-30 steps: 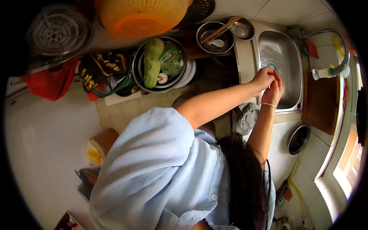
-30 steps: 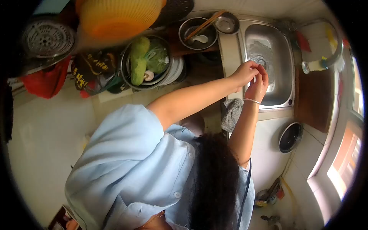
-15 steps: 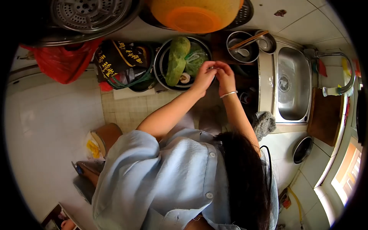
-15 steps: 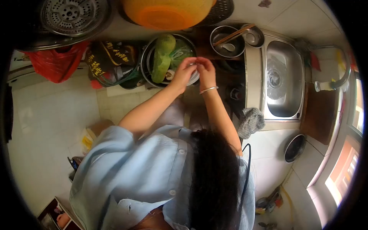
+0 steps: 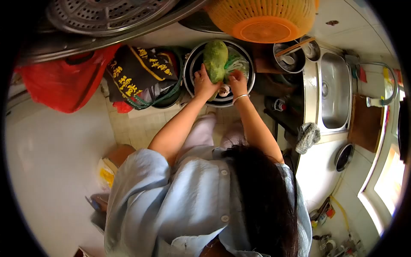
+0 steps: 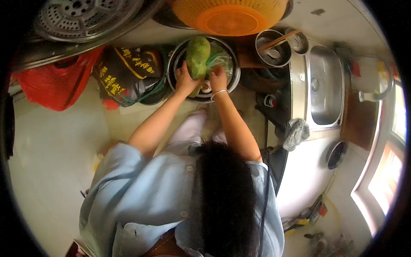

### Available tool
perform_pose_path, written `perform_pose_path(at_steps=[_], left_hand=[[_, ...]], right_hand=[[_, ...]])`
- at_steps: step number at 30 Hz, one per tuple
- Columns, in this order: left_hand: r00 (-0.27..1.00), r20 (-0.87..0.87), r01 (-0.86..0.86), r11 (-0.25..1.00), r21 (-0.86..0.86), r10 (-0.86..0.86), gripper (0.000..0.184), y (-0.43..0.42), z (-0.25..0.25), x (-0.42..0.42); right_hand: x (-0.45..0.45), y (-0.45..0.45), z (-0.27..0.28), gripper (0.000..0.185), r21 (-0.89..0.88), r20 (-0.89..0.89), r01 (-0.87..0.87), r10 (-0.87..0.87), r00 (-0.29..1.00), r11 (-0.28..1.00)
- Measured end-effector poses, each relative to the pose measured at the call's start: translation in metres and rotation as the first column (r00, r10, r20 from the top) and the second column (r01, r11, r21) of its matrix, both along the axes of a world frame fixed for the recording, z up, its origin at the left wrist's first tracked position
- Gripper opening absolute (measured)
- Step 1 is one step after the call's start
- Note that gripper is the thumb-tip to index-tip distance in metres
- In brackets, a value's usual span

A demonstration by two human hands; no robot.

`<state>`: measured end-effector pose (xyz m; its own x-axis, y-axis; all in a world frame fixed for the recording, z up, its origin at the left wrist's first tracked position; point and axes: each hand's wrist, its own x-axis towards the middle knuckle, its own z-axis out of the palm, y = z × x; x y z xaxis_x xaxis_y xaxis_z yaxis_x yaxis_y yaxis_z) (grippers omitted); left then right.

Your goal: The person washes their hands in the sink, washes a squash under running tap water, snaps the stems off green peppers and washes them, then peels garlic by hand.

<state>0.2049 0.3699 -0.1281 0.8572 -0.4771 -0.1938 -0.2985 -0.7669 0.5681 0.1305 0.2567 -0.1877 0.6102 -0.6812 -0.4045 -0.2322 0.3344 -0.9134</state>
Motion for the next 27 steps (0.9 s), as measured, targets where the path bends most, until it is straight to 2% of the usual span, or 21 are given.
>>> perform_pose_path(at_steps=[1,2,3,4,5,7,9,13,14,15,17,18,19,20,21,22,23,24,25,26,27], left_hand=[[0.999,0.014,0.032,0.997,0.071,-0.033,0.108,0.0,-0.002,0.001],[0.998,-0.043,0.044,0.999,0.021,-0.043,0.112,0.004,-0.017,0.003],[0.996,-0.073,0.052,0.999,-0.013,-0.053,0.115,0.004,-0.024,0.005],[0.993,-0.102,0.059,0.997,-0.047,-0.063,0.117,0.003,-0.031,0.007],[0.994,-0.099,0.048,0.997,-0.053,-0.053,0.12,0.003,-0.025,0.004],[0.992,-0.122,0.023,0.996,-0.086,-0.034,0.119,-0.003,-0.007,0.0],[0.987,-0.155,0.037,0.999,-0.001,-0.037,0.119,-0.002,-0.004,0.001],[0.982,-0.19,-0.034,0.998,-0.061,0.022,0.112,-0.005,-0.004,0.0],[0.986,-0.165,-0.022,0.991,-0.131,0.0,0.11,-0.005,-0.008,0.004],[0.99,-0.141,-0.01,0.98,-0.2,-0.018,0.109,-0.006,-0.011,0.006],[0.978,-0.21,-0.033,0.977,-0.211,-0.013,0.105,-0.008,-0.002,0.009],[0.97,-0.244,-0.045,0.976,-0.215,-0.009,0.103,-0.009,0.006,0.009],[0.952,-0.305,-0.074,0.99,-0.119,0.034,0.099,-0.013,0.025,0.008],[0.935,-0.35,-0.041,0.962,-0.269,-0.058,0.094,-0.012,0.02,0.01],[0.919,-0.369,-0.026,0.915,-0.403,-0.137,0.088,-0.006,0.011,0.018],[0.951,-0.308,-0.043,0.965,-0.26,-0.04,0.081,0.003,0.005,0.022],[0.957,-0.286,-0.038,0.954,-0.297,-0.051,0.08,0.006,0.004,0.022],[0.925,-0.38,-0.136,0.954,-0.269,0.025,0.078,0.005,0.019,0.019],[0.926,-0.378,-0.133,0.956,-0.262,0.025,0.076,0.008,0.021,0.019],[0.89,-0.455,-0.187,0.916,-0.354,0.006,0.077,0.012,0.016,0.021],[0.895,-0.447,-0.194,0.901,-0.389,0.0,0.077,0.017,0.008,0.022]], right_hand=[[0.0,0.0,-0.001,0.041,-0.036,0.007,0.004,-0.003,1.0,0.999],[0.0,0.002,-0.001,0.041,-0.016,-0.011,-0.021,0.021,1.0,1.0],[0.0,0.003,0.038,0.04,0.016,-0.119,-0.03,0.031,0.992,0.999],[-0.001,0.004,0.024,0.039,-0.155,-0.158,-0.08,0.055,0.986,0.985],[0.001,0.007,0.006,0.039,-0.106,-0.08,-0.016,0.008,0.997,0.994],[0.003,0.015,0.019,0.036,-0.056,-0.029,0.109,-0.11,0.993,0.993],[0.005,0.015,0.009,0.035,-0.132,-0.083,0.078,-0.09,0.992,0.988],[0.001,0.013,0.043,0.036,-0.072,-0.103,0.083,-0.09,0.991,0.994],[-0.002,0.011,0.054,0.034,-0.096,-0.08,0.065,-0.073,0.994,0.993],[-0.001,0.011,0.049,0.031,-0.009,-0.011,0.086,-0.086,0.996,0.996],[0.002,0.013,0.036,0.029,-0.114,-0.002,0.045,-0.045,0.999,0.993],[0.002,0.017,0.034,0.028,-0.099,0.02,0.065,-0.063,0.998,0.993],[0.005,0.02,0.037,0.027,-0.08,0.047,0.076,-0.073,0.996,0.994],[0.01,0.024,0.029,0.029,-0.074,0.0,0.056,-0.057,0.998,0.996],[0.012,0.026,0.021,0.032,-0.194,-0.051,-0.011,0.001,0.999,0.981],[0.007,0.025,0.059,0.031,0.002,-0.094,0.035,-0.034,0.995,0.999],[0.014,0.029,0.05,0.033,-0.007,-0.047,0.088,-0.089,0.995,0.996],[0.015,0.028,0.056,0.036,-0.115,-0.079,0.029,-0.038,0.996,0.993],[0.018,0.033,0.054,0.042,-0.012,-0.018,0.085,-0.086,0.996,0.996],[0.023,0.037,0.056,0.043,0.066,-0.025,0.136,-0.135,0.991,0.989],[0.022,0.035,0.071,0.048,0.158,0.022,0.106,-0.111,0.994,0.982]])
